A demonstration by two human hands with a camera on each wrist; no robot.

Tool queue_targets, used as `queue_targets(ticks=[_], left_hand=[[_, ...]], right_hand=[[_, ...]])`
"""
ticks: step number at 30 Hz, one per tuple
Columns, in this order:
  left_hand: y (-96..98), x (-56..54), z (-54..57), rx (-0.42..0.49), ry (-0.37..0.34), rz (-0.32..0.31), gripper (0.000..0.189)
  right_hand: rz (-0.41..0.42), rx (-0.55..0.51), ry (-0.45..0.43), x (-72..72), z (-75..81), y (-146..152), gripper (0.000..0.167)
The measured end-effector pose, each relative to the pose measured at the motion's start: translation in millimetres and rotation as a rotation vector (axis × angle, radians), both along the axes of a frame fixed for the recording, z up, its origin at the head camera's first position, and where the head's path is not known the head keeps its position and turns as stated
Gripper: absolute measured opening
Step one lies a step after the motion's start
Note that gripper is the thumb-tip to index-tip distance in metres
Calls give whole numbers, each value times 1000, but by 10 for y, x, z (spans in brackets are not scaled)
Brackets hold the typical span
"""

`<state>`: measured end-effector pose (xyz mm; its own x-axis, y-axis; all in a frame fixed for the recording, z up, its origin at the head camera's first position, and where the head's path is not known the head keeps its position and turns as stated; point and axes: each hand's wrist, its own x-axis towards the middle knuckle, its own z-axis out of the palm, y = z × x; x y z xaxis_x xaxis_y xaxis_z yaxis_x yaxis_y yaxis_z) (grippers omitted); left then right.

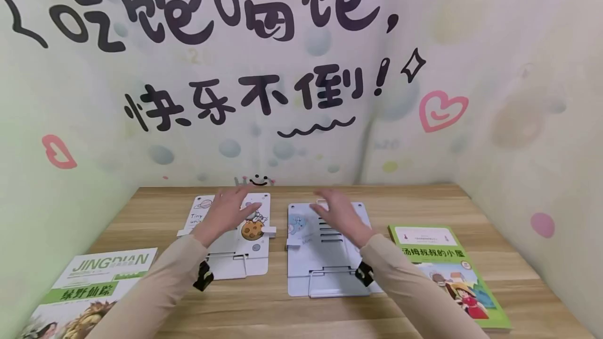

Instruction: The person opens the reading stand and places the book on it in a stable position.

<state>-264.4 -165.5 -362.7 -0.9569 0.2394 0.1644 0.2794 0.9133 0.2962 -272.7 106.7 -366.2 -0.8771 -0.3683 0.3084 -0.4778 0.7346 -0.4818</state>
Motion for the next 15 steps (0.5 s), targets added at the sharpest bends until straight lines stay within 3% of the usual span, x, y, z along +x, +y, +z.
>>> queue_targets(ticks=[8,15], left_hand=[[-518,356,-113,129,-87,8,45],[-990,701,-306,195,-234,107,27]], right_hand=[[219,-96,-136,328,-189,-615,22],[258,-146,-311,493,-340,-999,19]])
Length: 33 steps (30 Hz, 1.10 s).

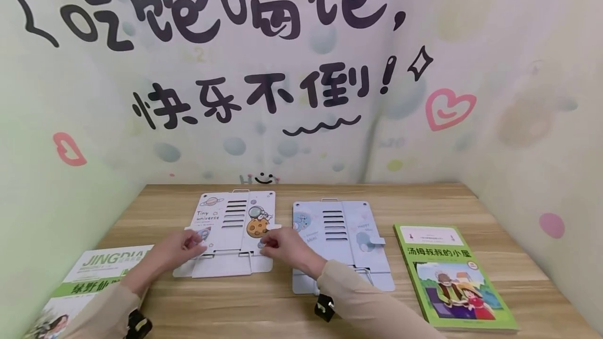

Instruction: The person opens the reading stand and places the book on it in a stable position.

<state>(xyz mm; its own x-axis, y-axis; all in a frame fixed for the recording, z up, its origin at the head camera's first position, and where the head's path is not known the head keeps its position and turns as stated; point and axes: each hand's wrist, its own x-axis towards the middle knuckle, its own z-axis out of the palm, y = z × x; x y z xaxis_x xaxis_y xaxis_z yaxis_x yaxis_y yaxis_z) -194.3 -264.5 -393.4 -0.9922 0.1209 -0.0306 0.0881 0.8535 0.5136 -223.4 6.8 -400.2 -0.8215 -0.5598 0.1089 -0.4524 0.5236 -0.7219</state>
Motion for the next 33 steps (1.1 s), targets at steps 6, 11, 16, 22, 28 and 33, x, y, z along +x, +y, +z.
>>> queue_targets(ticks=[6,11,16,22,28,33], left_hand=[[-140,133,-155,205,-156,59,28],[-148,115,-220,281,-177,52,28],[-152,108,-270,293,-166,40,25],[-163,139,-305,290,-90,-61,20],[-157,195,-290,224,32,-161,23],[-160,195,-262,145,82,-181,25]], right_hand=[[-31,-65,-269,56,-93,-191,15],[-82,-93,-396,77,-136,-265,7],[-75,-48,-329,115,-144,-312,6],[-64,181,4,188,-162,-336,19],[-42,286,174,247,-171,-369,21],[0,336,270,264,-157,-383,20]])
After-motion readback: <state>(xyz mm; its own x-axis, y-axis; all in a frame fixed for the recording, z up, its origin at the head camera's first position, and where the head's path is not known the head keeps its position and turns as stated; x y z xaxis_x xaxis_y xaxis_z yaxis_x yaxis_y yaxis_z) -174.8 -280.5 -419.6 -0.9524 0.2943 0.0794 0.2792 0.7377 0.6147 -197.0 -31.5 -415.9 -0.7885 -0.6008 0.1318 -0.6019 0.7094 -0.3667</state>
